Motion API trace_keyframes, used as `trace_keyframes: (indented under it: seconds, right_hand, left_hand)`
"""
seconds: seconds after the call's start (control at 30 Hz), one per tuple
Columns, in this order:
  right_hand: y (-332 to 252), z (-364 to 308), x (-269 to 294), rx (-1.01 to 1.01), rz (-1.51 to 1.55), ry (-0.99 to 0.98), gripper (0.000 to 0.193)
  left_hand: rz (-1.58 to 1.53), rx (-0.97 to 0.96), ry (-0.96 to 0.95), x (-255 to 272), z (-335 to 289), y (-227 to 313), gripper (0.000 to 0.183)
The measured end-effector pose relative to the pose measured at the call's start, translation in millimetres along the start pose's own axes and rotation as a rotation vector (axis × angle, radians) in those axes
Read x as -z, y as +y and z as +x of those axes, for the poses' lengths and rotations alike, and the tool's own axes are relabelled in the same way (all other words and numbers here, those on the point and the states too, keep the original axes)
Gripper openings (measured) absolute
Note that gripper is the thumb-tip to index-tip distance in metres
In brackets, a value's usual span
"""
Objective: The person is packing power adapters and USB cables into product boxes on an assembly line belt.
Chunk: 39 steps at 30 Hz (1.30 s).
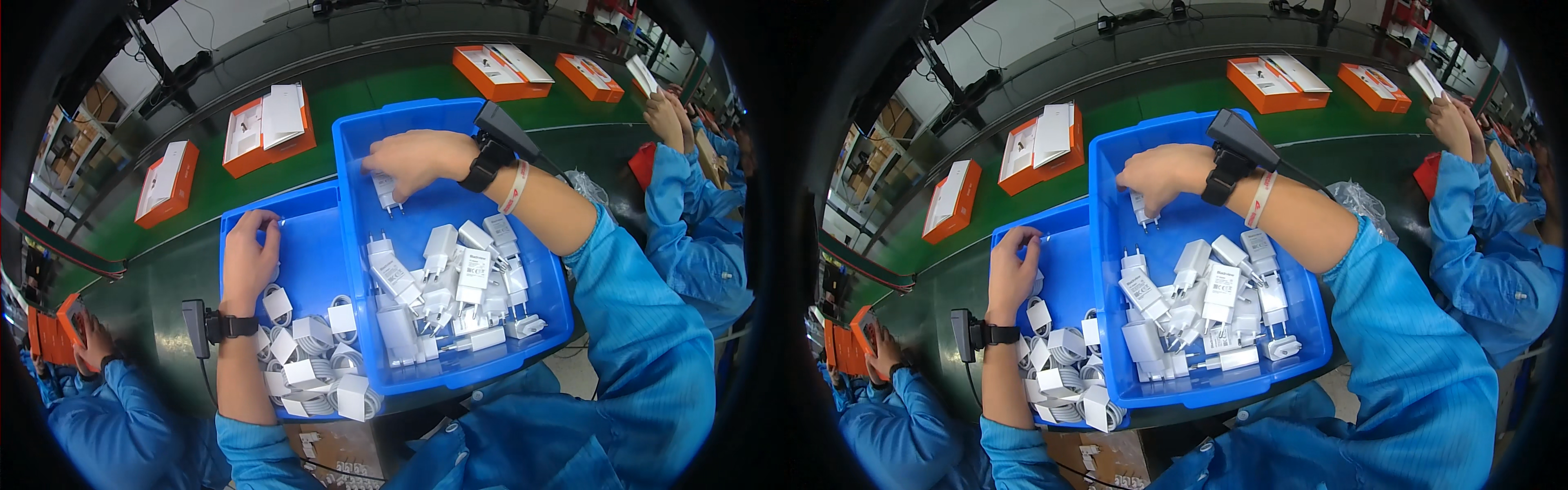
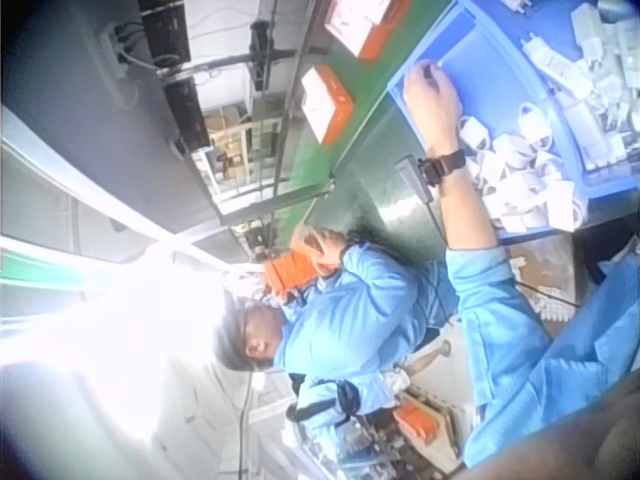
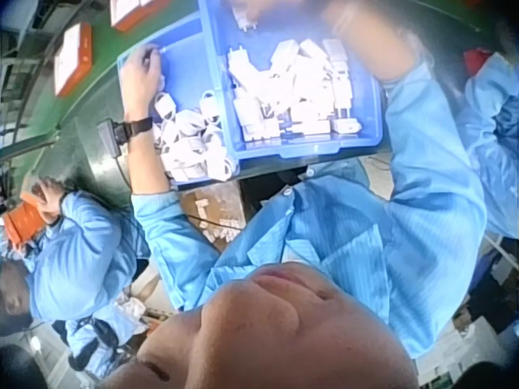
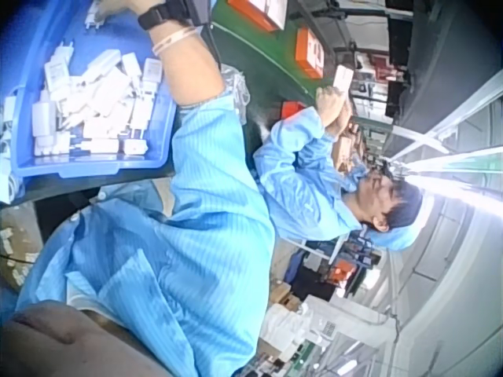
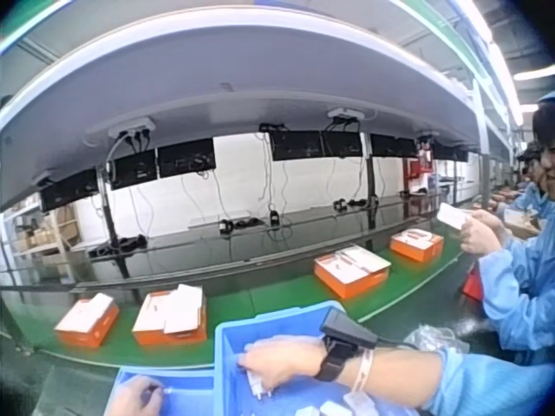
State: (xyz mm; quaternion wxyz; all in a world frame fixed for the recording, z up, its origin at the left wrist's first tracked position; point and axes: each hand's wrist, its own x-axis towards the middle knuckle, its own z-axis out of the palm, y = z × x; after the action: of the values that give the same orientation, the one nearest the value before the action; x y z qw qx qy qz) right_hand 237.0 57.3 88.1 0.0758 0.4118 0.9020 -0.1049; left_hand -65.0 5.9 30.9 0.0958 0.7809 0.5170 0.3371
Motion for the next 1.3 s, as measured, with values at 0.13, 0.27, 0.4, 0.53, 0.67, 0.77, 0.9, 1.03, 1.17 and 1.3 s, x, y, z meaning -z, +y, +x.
trace_keyframes:
  seconds: [0.13, 0.27, 0.4, 0.53, 0.67, 0.77, 0.9, 1.03, 1.17, 1.3]
  right_hand:
    - [9.5, 8.5, -6.3, -0.003, 0.043, -0.011, 0.061]
    - [14.0, 16.6, -7.3, -0.037, 0.079, 0.023, 0.06]
    - [23.3, 19.2, -10.8, -0.061, 0.071, 0.066, 0.055]
    - [21.9, 10.2, -9.4, -0.099, 0.132, 0.113, 0.053]
    - [16.3, 11.9, -4.6, -0.135, 0.151, 0.04, 0.055]
    - [8.3, 12.3, -4.2, -0.135, 0.162, 0.022, 0.057]
    - [10.0, 14.2, -8.2, -0.092, -0.001, 0.035, 0.057]
    - [-5.6, 9.4, 8.4, -0.066, -0.165, -0.092, 0.056]
    - [-2.0, -10.8, 43.0, 0.101, -0.111, 0.048, 0.054]
    - [-4.3, 22.4, 103.0, 0.316, -0.101, 0.301, 0.053]
  left_hand:
    - [-0.012, 0.0, -0.005, -2.3, 2.4, 0.4, 0.013]
    - [-0.014, 0.013, -0.005, -0.7, -1.1, -1.8, 0.013]
    - [-0.041, 0.036, -0.004, -0.9, -1.3, -0.9, 0.014]
    - [-0.03, 0.043, -0.003, -0.7, -0.7, -3.4, 0.016]
    - [0.027, 0.051, -0.044, -1.5, -4.1, -9.9, 0.017]
    - [0.022, 0.065, -0.083, -3.2, -7.2, -14.2, 0.02]
    - [0.073, 0.069, -0.131, -5.0, -4.3, -11.2, 0.024]
    - [0.141, 0.093, -0.203, -4.8, -6.2, -9.3, 0.035]
    - [0.195, 0.081, -0.202, -4.0, -9.2, -6.1, 0.045]
    - [0.232, 0.118, -0.212, -7.2, -7.5, -5.2, 0.051]
